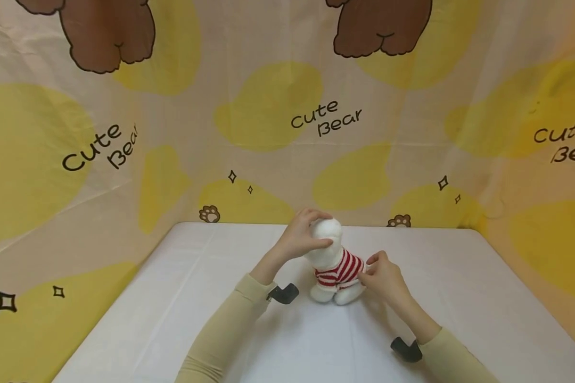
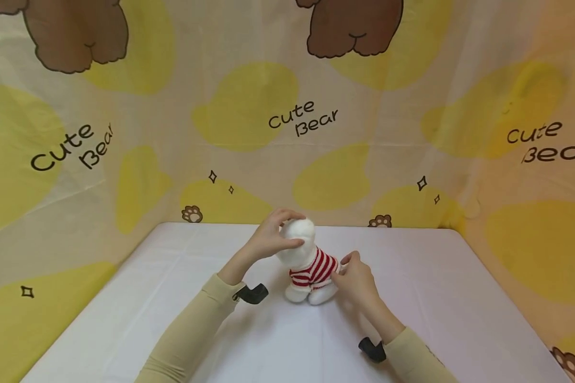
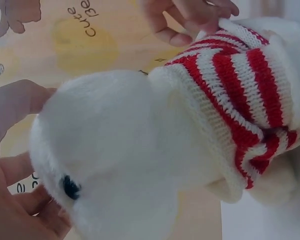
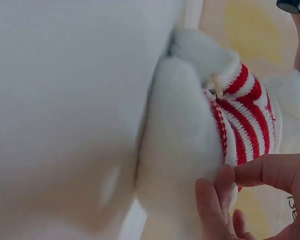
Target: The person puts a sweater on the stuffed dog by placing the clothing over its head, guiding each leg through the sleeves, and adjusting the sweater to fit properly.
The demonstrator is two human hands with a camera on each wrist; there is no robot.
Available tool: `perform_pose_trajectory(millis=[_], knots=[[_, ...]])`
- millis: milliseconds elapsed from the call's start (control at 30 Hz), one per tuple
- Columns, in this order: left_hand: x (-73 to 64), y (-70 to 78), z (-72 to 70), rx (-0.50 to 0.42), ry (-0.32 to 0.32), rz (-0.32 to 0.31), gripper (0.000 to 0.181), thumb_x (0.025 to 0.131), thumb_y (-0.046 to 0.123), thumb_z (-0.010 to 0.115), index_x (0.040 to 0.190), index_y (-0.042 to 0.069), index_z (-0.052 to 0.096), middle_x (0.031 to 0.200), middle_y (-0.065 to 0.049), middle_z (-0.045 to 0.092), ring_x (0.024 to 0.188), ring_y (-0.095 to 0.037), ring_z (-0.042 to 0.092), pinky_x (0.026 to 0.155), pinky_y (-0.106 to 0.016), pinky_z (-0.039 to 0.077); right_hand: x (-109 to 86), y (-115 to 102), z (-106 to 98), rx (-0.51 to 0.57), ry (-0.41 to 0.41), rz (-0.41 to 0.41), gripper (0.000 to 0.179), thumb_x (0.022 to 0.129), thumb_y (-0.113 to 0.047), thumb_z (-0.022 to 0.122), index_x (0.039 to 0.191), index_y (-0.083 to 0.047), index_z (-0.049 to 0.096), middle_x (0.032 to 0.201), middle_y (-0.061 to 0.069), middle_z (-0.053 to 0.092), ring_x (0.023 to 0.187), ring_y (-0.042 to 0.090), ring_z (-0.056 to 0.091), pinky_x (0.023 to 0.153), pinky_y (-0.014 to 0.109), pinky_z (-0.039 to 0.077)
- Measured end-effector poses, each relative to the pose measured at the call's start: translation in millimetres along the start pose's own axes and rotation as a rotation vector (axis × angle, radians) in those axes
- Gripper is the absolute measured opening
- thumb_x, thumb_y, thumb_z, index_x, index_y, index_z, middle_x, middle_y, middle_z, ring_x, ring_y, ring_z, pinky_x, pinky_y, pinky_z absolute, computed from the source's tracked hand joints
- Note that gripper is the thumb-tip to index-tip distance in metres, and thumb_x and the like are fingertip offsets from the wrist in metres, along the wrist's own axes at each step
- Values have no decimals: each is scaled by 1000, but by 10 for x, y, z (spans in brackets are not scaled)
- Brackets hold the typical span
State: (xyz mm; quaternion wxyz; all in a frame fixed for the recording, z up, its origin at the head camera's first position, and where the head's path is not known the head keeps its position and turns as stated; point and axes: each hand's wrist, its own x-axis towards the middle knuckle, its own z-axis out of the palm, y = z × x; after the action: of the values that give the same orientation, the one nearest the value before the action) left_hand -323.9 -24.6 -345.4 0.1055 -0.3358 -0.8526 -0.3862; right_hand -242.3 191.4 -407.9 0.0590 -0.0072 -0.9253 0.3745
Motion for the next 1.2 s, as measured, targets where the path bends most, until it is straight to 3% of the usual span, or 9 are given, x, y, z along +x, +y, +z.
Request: perform_pose_trajectory(millis=[167, 367, 600, 833, 1033, 1200], knots=[[1, -11, 10, 5, -9, 0, 50, 72, 22, 81, 117, 11, 63, 122, -8, 57, 117, -24, 45, 95, -42, 43, -26, 110, 10, -23, -20, 32, 37, 78, -14, 71, 99, 3, 45, 79, 12, 62, 64, 17, 56, 56, 29, 45], [-12, -20, 18, -4, -12, -3, 49, 73, 22, 80, 118, 11, 63, 123, -8, 57, 117, -24, 45, 95, -42, 43, -40, 196, 11, -19, -8, 5, 34, 77, -12, 70, 97, 2, 47, 82, 11, 67, 73, 20, 64, 64, 33, 49], [-19, -34, 7, -3, 1, -3, 49, 73, 20, 80, 118, 11, 63, 123, -8, 57, 118, -25, 45, 95, -43, 43, -64, 83, 107, 53, -46, 72, 58, 77, -25, 75, 107, 2, 34, 63, 5, 63, 58, 14, 58, 58, 28, 43], [-13, -10, 6, 7, -9, 18, 49, 73, 22, 79, 118, 10, 63, 122, -9, 58, 117, -25, 45, 96, -42, 42, -84, 120, 158, 67, -31, 69, 55, 70, -8, 73, 105, 2, 33, 63, 5, 58, 54, 15, 57, 52, 27, 44], [-22, -36, -13, -16, 2, -3, 51, 73, 23, 81, 119, 11, 62, 122, -7, 57, 115, -23, 47, 94, -41, 44, -40, 64, -69, 93, -89, -12, 37, 79, -7, 69, 104, 3, 42, 73, 8, 67, 60, 15, 64, 55, 27, 51], [-25, -87, -25, -51, 16, -22, 54, 72, 25, 82, 121, 12, 61, 123, -4, 57, 112, -21, 50, 92, -39, 45, 290, -32, -299, -28, -43, -95, 26, 88, -20, 65, 99, 2, 61, 84, 12, 69, 65, 14, 64, 57, 28, 51]])
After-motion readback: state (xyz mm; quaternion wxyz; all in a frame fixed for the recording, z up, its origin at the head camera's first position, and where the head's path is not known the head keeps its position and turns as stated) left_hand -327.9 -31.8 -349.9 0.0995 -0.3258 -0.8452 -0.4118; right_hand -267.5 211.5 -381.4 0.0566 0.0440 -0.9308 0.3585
